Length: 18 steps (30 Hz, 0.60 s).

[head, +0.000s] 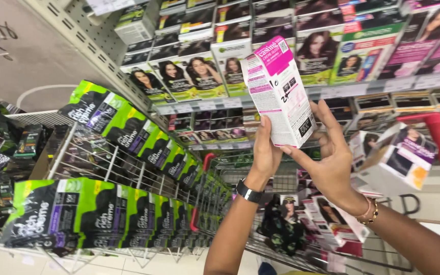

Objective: Pick and inspect hair dye boxes from the store shelf.

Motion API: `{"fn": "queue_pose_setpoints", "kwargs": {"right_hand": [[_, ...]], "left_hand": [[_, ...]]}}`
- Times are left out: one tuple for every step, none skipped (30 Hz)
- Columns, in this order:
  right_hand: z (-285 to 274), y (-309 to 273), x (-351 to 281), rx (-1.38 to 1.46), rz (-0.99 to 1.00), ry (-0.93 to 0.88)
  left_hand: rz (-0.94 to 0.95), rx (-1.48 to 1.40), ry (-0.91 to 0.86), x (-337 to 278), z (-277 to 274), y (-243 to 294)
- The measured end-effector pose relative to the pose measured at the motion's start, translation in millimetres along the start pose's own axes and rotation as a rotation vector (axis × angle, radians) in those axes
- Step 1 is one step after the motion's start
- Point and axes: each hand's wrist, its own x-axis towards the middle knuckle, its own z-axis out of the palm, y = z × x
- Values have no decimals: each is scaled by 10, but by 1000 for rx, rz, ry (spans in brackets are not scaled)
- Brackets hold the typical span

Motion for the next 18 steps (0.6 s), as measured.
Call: {"fn": "queue_pose_setpoints", "kwargs": {"right_hand": [[129, -8, 31, -19, -28, 0], [255, -17, 64, -38, -57, 0], [377, -16, 104, -39, -63, 6], [499, -14, 140, -33, -75, 7], [614, -12, 167, -25, -84, 2], [723, -1, 184, -26, -88, 2], [835, 12, 208, -4, -86, -2], [944, 22, 232, 17, -85, -5], [1049, 34, 259, 20, -90, -11], [1151, 40, 287, 42, -69, -30], [1249, 46, 337, 64, -53, -49], [1343, 58, 383, 66, -64, -54], [1436, 68, 435, 95, -25, -77], [1524, 76, 485, 123, 14, -100], [1609, 70, 526, 126, 3, -106], [1689, 65, 566, 103, 14, -124], [1757, 60, 598, 78, 26, -138], [1822, 65, 628, 80, 17, -141]], "left_hand": [[16, 28, -19, 13, -78, 122], [31, 56, -39, 26, -153, 244], [32, 57, -48, 51, -213, 356], [40, 62, -57, 73, -274, 466], [50, 65, -60, 77, -334, 567], [53, 65, -62, 92, -431, 625], [73, 68, -65, 110, -529, 689], [93, 71, -68, 127, -623, 752], [101, 73, -67, 133, -702, 821], [126, 94, -58, 138, -774, 891], [154, 116, -53, 170, -838, 968], [166, 119, -56, 164, -777, 1137], [323, 398, -33, 160, -711, 1306], [479, 678, -7, 151, -642, 1471], [493, 680, -7, 159, -701, 1530], [465, 673, 23, 169, -758, 1584], [434, 665, 49, 176, -808, 1626], [444, 666, 48, 192, -870, 1672]]}}
